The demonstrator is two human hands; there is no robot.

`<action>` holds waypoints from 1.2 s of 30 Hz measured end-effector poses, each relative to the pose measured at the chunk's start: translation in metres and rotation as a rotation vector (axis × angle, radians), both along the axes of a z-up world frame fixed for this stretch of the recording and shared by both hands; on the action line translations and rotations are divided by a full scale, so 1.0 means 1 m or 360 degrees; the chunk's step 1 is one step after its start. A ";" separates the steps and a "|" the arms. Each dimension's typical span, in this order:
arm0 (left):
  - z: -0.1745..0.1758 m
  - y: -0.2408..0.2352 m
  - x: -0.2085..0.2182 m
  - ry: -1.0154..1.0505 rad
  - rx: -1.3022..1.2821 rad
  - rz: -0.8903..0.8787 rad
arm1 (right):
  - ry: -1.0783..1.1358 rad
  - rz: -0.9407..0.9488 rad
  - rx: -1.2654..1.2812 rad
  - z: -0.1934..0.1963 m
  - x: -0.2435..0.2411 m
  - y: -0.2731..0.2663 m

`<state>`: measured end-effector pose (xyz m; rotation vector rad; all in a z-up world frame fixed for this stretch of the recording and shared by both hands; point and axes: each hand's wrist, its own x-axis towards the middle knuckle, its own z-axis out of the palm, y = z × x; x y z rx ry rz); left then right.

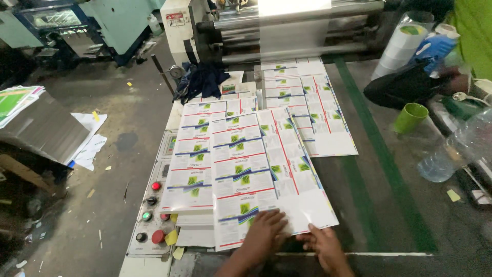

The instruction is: The person repeatedly picks up printed sheets from a conveyor belt and folds them in half by hand. They then place the folded sheets onto a growing stack on the table to the left.

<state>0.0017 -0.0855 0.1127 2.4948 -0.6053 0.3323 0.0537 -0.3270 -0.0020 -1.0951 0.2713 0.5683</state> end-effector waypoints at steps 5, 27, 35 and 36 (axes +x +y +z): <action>-0.023 0.068 0.036 0.0094 0.0145 0.0306 | 0.0036 -0.0377 -0.0268 0.004 0.005 -0.064; 0.049 0.137 0.043 0.0200 0.0281 0.0563 | -0.0030 -0.0636 -0.0744 -0.006 0.010 -0.138; 0.075 0.142 0.042 0.0134 -0.0044 0.0805 | -0.0082 -0.0585 -0.0593 0.018 0.063 -0.113; 0.080 0.143 0.041 0.0130 -0.0100 0.0839 | -0.0095 -0.0570 -0.0582 0.024 0.062 -0.112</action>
